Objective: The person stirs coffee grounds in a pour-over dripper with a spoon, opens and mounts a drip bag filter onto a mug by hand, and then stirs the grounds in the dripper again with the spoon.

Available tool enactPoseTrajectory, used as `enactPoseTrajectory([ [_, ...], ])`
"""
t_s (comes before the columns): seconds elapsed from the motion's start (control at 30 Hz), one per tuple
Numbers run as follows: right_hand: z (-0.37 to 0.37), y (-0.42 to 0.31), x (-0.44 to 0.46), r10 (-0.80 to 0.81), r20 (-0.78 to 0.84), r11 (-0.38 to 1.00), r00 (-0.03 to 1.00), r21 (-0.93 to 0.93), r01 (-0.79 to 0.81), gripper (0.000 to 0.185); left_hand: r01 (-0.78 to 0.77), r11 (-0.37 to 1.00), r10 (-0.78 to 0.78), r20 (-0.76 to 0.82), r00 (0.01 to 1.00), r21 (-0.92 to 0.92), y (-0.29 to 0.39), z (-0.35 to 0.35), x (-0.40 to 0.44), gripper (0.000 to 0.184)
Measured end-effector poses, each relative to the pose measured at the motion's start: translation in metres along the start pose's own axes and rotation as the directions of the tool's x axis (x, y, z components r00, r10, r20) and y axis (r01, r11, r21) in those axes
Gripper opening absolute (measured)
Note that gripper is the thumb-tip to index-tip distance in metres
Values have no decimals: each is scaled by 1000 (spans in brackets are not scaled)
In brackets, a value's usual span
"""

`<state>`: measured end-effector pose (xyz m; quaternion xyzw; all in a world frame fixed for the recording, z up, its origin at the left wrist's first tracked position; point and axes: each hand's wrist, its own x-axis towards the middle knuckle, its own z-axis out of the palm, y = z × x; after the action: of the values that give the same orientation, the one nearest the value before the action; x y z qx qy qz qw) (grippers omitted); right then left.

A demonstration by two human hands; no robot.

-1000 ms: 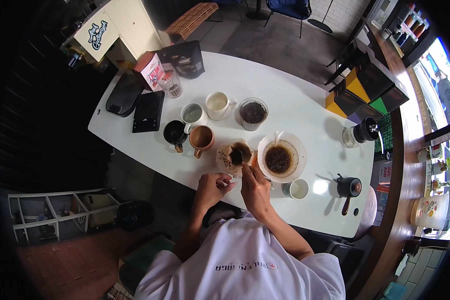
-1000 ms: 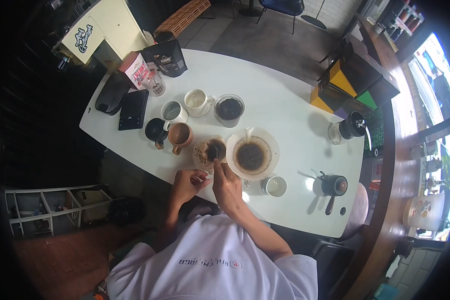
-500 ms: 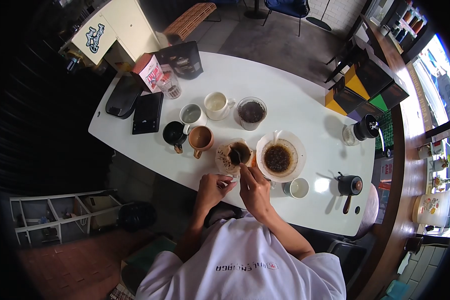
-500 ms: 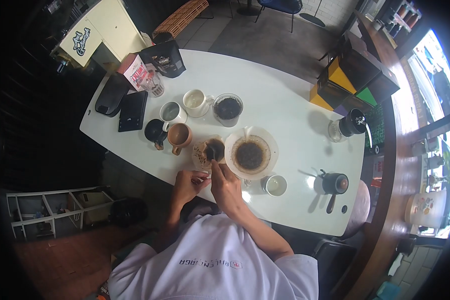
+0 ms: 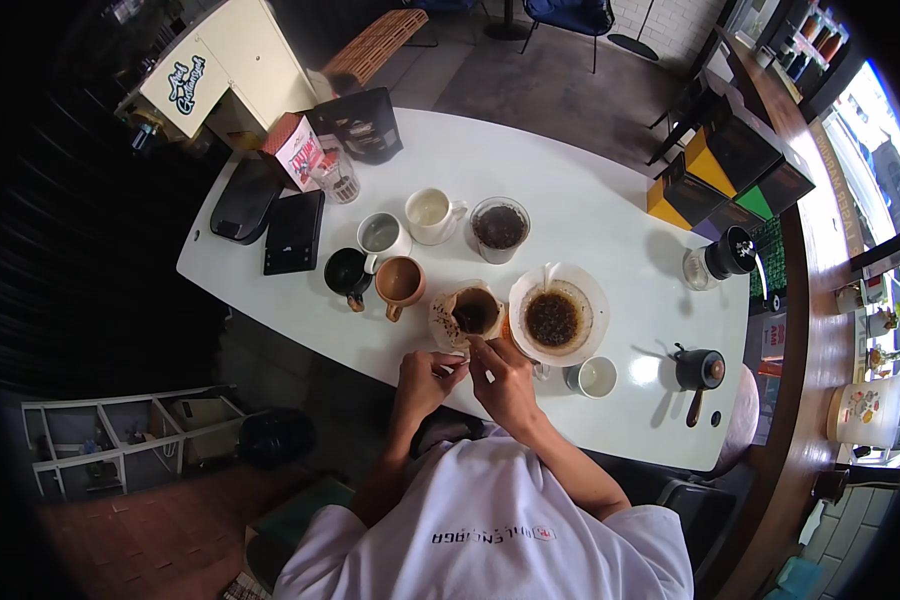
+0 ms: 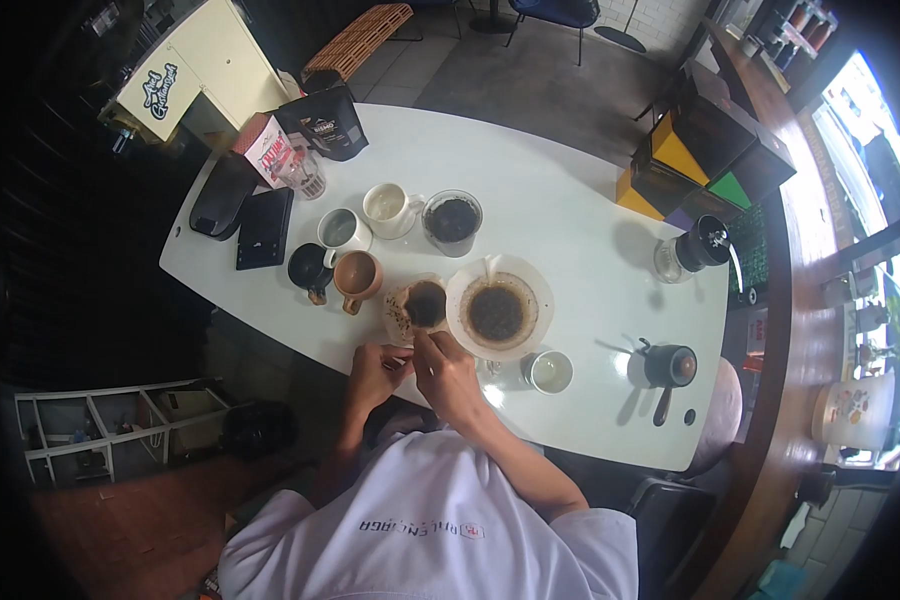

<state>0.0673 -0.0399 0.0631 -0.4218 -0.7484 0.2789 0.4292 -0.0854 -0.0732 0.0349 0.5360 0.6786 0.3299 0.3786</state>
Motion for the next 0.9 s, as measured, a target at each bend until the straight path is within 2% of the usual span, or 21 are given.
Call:
enactPoseTrajectory([
  [0.17, 1, -2, -1, -29, -21, 1000, 999, 4, 29, 28, -59, 998, 60, -25, 998, 15, -1, 1, 0, 17],
  [0.33, -1, -3, -1, -28, 5, 1000, 1000, -11, 28, 29, -53, 998, 54, -36, 998, 40, 4, 1, -1, 17],
  [0.53, -6, -7, -1, -38, -61, 999, 997, 21, 40, 28, -56, 997, 59, -60, 996, 46, 1, 5, 0, 19],
  [0.9, -9, -7, 1, 7, 47, 999, 999, -40, -5, 24, -1, 999, 4, -67, 998, 50, 6, 6, 0, 21],
])
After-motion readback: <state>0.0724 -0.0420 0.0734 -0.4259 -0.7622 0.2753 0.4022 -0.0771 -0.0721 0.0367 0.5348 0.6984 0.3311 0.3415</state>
